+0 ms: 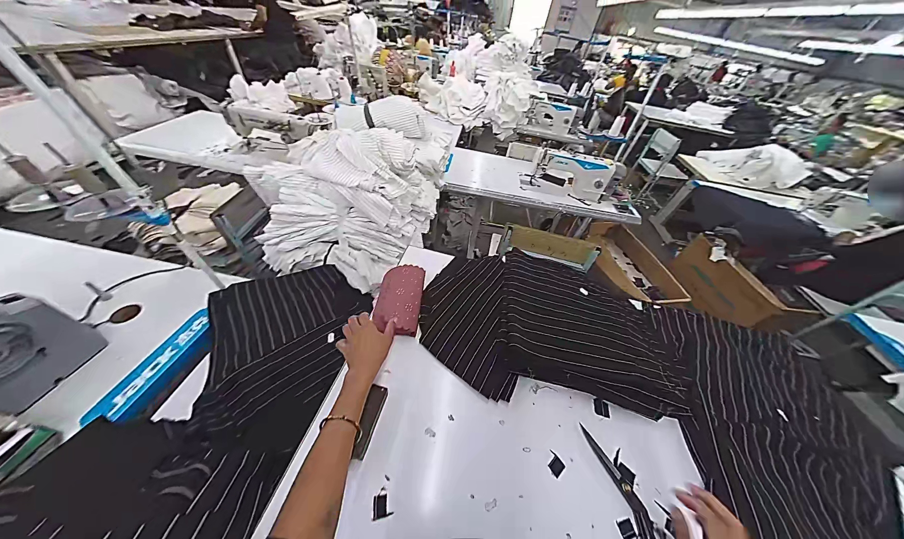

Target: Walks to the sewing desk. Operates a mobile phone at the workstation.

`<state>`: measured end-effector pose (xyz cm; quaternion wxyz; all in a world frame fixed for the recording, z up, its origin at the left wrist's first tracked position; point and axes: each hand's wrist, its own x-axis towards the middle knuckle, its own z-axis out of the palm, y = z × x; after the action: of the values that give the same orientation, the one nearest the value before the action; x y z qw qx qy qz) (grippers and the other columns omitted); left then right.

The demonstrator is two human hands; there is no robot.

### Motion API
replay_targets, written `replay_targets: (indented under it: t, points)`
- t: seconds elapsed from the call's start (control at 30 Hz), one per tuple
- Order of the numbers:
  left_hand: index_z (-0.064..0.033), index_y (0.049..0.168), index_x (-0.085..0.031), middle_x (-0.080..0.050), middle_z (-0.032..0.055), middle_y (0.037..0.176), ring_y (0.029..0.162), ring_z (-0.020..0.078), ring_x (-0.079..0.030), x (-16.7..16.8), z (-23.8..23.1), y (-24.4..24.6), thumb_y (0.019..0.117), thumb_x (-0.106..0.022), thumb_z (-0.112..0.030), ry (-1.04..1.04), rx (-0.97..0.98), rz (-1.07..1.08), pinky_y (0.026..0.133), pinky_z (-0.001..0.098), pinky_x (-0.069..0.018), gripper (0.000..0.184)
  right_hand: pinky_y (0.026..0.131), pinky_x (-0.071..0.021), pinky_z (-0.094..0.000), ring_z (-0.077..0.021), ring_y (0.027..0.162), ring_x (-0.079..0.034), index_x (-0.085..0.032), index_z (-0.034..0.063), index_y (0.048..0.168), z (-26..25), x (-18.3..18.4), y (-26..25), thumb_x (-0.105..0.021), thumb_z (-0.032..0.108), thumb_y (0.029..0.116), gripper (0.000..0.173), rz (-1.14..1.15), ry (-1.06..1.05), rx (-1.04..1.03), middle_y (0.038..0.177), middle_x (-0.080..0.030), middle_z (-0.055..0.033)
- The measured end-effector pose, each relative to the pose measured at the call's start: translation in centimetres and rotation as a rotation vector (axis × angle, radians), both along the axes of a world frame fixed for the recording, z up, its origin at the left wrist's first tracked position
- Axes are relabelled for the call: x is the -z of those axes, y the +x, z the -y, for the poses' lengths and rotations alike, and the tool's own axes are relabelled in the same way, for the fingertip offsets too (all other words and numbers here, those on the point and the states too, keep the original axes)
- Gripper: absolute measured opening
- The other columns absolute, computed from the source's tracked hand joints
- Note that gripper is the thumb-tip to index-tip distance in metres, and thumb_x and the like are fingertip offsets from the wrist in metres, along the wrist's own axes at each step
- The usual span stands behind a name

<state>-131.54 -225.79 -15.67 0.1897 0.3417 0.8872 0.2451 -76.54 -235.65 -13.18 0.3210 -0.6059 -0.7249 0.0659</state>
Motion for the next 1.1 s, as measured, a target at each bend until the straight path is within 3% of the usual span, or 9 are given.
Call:
replay_targets:
  t: [0.13, 0.27, 0.37, 0.43, 0.53, 0.6, 0.73, 0.93, 1.1]
  points:
    - [0.0110, 0.136, -0.054, -0.045, 0.0367, 0.146, 0.139, 0.0526, -0.040, 0.5, -4.7, 1.9, 0.0990, -0.062, -0.045, 0.239, -0.005, 0.090, 0.111, 0.0715, -0.0273, 0.067, 0.091, -0.0587, -0.0362, -0.0274, 0.103, -0.071, -0.070, -0.0109, 0.108, -5.0, -1.0, -13.0, -0.059, 0.004, 0.0942, 0.022, -0.233, 0.056, -0.347, 0.114, -0.069, -0.0255]
    - [-0.0016, 0.130, -0.067, -0.056, 0.0228, 0.144, 0.141, 0.0403, -0.045, 0.1, -6.4, 6.0, 0.1083, -0.037, -0.032, 0.226, 0.393, 0.025, 0.119, 0.0667, -0.0187, 0.048, 0.100, -0.0556, -0.0354, -0.0226, 0.115, -0.068, -0.067, -0.0047, 0.126, -12.5, -3.7, -27.7, -0.058, 0.011, 0.1008, 0.031, -0.355, -0.108, -0.654, 0.126, -0.068, -0.0192]
    - [-0.0014, 0.131, -0.065, -0.055, 0.0222, 0.144, 0.142, 0.0388, -0.044, 0.2, -7.8, 5.7, 0.1051, -0.046, -0.024, 0.111, 0.468, -0.026, 0.121, 0.0636, -0.0177, 0.040, 0.110, -0.0479, -0.0353, -0.0251, 0.127, -0.061, -0.054, -0.0055, 0.142, -19.2, -5.0, -36.5, -0.050, 0.012, 0.1059, 0.040, -0.378, -0.451, -0.709, 0.140, -0.059, -0.0230]
    - [0.0045, 0.136, -0.059, -0.048, 0.0318, 0.148, 0.143, 0.0478, -0.040, 0.8, -8.2, 4.3, 0.1011, -0.057, -0.024, 0.111, 0.381, -0.103, 0.118, 0.0665, -0.0213, 0.045, 0.113, -0.0432, -0.0369, -0.0270, 0.132, -0.057, -0.047, -0.0051, 0.147, -23.3, -4.2, -40.1, -0.047, 0.013, 0.1083, 0.043, -0.263, -0.660, -0.673, 0.145, -0.055, -0.0237]
    - [0.0078, 0.154, -0.033, -0.023, 0.0370, 0.160, 0.150, 0.0535, -0.021, 1.3, -9.3, 1.0, 0.0867, -0.078, -0.042, -0.087, 0.212, -0.070, 0.118, 0.0687, -0.0183, 0.095, 0.115, -0.0395, -0.0466, -0.0342, 0.136, -0.053, -0.045, -0.0052, 0.148, -27.5, -1.6, -42.8, -0.049, 0.018, 0.1072, 0.047, 0.079, -0.836, -0.593, 0.145, -0.054, -0.0260]
    - [0.0057, 0.158, -0.024, -0.020, 0.0334, 0.163, 0.149, 0.0509, -0.025, 1.3, -9.8, -0.5, 0.0815, -0.082, -0.048, -0.196, 0.147, -0.022, 0.116, 0.0647, -0.0293, 0.110, 0.113, -0.0407, -0.0506, -0.0355, 0.133, -0.054, -0.051, -0.0026, 0.143, -28.5, -0.2, -43.8, -0.051, 0.019, 0.1059, 0.043, 0.204, -0.887, -0.542, 0.140, -0.057, -0.0247]
    - [0.0049, 0.158, -0.024, -0.030, 0.0334, 0.158, 0.141, 0.0504, -0.039, 0.3, -9.8, -1.4, 0.0835, -0.082, -0.038, -0.167, 0.105, 0.069, 0.108, 0.0623, -0.0406, 0.103, 0.105, -0.0476, -0.0469, -0.0298, 0.121, -0.064, -0.061, -0.0009, 0.134, -28.9, 2.5, -45.9, -0.048, 0.021, 0.1078, 0.037, -0.039, -1.034, -0.460, 0.129, -0.066, -0.0208]
    - [0.0063, 0.156, -0.026, -0.043, 0.0331, 0.150, 0.135, 0.0487, -0.048, 0.3, -8.2, -2.5, 0.0829, -0.083, -0.040, -0.005, 0.036, 0.153, 0.110, 0.0583, -0.0415, 0.104, 0.084, -0.0552, -0.0374, -0.0219, 0.094, -0.066, -0.057, -0.0064, 0.127, -27.7, 4.1, -47.2, -0.051, 0.013, 0.1073, 0.028, -0.546, -1.278, -0.326, 0.111, -0.064, -0.0191]
    - [-0.0009, 0.155, -0.036, -0.043, 0.0313, 0.150, 0.134, 0.0502, -0.047, 1.7, -7.5, -1.8, 0.0806, -0.083, -0.041, 0.109, 0.028, 0.160, 0.104, 0.0647, -0.0429, 0.097, 0.078, -0.0521, -0.0409, -0.0217, 0.083, -0.061, -0.063, -0.0038, 0.103, -27.5, 4.4, -46.3, -0.062, 0.020, 0.1025, 0.024, -0.318, -1.144, -0.387, 0.094, -0.062, -0.0153]
